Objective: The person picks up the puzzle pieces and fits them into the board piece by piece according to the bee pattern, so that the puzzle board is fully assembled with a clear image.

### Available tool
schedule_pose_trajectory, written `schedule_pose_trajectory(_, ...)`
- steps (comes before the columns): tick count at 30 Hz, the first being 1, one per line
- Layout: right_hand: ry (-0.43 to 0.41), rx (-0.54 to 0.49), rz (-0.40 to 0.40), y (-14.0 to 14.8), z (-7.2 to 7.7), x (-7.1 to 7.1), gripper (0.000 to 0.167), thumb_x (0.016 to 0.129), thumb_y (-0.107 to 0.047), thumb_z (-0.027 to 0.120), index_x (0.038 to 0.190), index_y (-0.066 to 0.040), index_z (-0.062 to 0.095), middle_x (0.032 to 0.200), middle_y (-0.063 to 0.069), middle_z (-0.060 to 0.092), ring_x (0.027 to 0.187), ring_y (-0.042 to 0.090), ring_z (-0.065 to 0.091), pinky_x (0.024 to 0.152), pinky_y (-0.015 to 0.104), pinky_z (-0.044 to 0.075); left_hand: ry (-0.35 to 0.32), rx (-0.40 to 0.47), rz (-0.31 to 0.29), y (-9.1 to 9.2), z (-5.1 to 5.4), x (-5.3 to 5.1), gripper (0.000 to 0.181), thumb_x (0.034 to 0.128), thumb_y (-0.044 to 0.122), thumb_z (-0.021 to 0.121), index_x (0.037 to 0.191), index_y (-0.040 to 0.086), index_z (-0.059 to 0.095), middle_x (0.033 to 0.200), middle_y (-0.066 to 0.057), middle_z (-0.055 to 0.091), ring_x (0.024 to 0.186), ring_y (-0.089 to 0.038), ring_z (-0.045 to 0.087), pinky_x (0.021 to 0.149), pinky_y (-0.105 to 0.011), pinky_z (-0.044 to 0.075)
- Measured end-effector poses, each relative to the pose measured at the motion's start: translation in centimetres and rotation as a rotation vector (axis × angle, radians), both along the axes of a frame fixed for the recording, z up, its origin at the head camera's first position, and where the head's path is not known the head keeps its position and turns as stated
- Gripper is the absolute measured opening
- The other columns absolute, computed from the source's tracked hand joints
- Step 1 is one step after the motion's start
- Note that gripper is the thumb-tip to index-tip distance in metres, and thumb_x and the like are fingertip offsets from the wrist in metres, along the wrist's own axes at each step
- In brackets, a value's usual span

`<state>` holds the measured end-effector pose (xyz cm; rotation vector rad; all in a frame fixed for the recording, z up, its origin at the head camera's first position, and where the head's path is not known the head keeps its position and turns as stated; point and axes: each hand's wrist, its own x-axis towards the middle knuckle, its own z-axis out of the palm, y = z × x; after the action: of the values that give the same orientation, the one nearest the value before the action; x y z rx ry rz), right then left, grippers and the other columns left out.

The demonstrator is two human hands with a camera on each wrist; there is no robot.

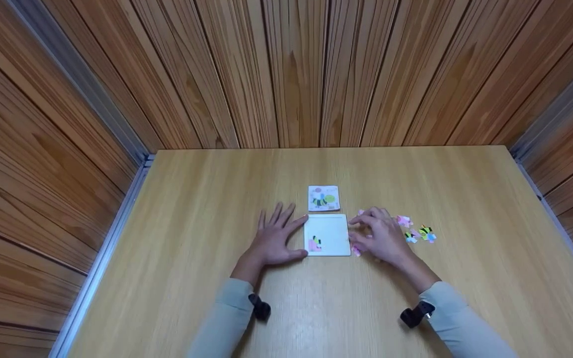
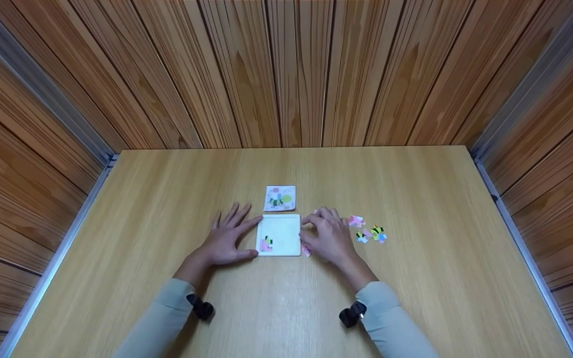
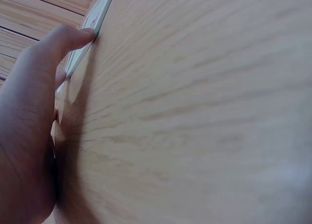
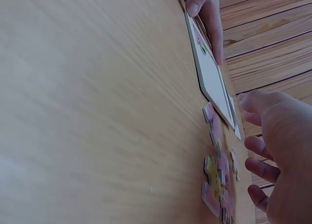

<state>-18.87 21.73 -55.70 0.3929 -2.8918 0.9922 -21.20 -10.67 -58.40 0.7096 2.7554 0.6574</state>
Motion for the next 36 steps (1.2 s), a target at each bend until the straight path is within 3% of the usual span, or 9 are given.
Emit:
schedule_pose_trajectory(5, 0.018, -0.009, -0.020, 1.3, 0.1, -0.1, 0.028, 0.098, -0.019, 0.089, 0.123, -0.011, 0.084, 0.122, 0.012, 0.073, 0.116, 0.032, 0.062, 0.096, 0.046, 0.048, -0.004, 0.014, -0.007, 0.0, -0.2, 0.0, 0.096, 0.0936, 0.076, 0.065, 0.176, 0.035, 0.039, 0.192, -0.012, 0.017, 0.180, -0.048, 0.003, 0.137, -0.082, -0.003)
schedule_pose_trajectory(19, 0.045, -0.004, -0.063, 4.6, 0.8, -0.4, 0.033, 0.097, -0.017, 0.089, 0.128, -0.008, 0.082, 0.123, 0.018, 0.073, 0.121, 0.039, 0.062, 0.095, 0.050, 0.041, -0.022, -0.016, 0.006, 0.0, 0.1, -0.1, 0.095, 0.0946, 0.078, 0.063, 0.177, 0.039, 0.036, 0.193, -0.007, 0.013, 0.181, -0.043, -0.001, 0.139, -0.080, -0.005)
schedule_pose_trajectory(29, 0.032, 0.027, -0.024, 5.5, 0.9, 0.5, 0.037, 0.096, -0.019, 0.091, 0.130, -0.008, 0.081, 0.124, 0.016, 0.074, 0.121, 0.039, 0.063, 0.097, 0.053, 0.042, -0.016, -0.017, 0.004, 0.0, 0.2, 0.1, 0.095, 0.0941, 0.078, 0.063, 0.177, 0.039, 0.036, 0.194, -0.006, 0.012, 0.181, -0.044, 0.000, 0.139, -0.079, -0.002)
schedule_pose_trajectory(36, 0.000, 0.061, 0.019, 6.0, 0.4, 1.2, 0.038, 0.094, -0.024, 0.093, 0.128, -0.012, 0.082, 0.124, 0.012, 0.073, 0.119, 0.034, 0.060, 0.092, 0.044, 0.040, -0.014, -0.016, 0.005, 0.0, 0.0, 0.1, 0.096, 0.0945, 0.079, 0.063, 0.177, 0.039, 0.036, 0.194, -0.006, 0.013, 0.181, -0.044, 0.000, 0.140, -0.079, -0.002)
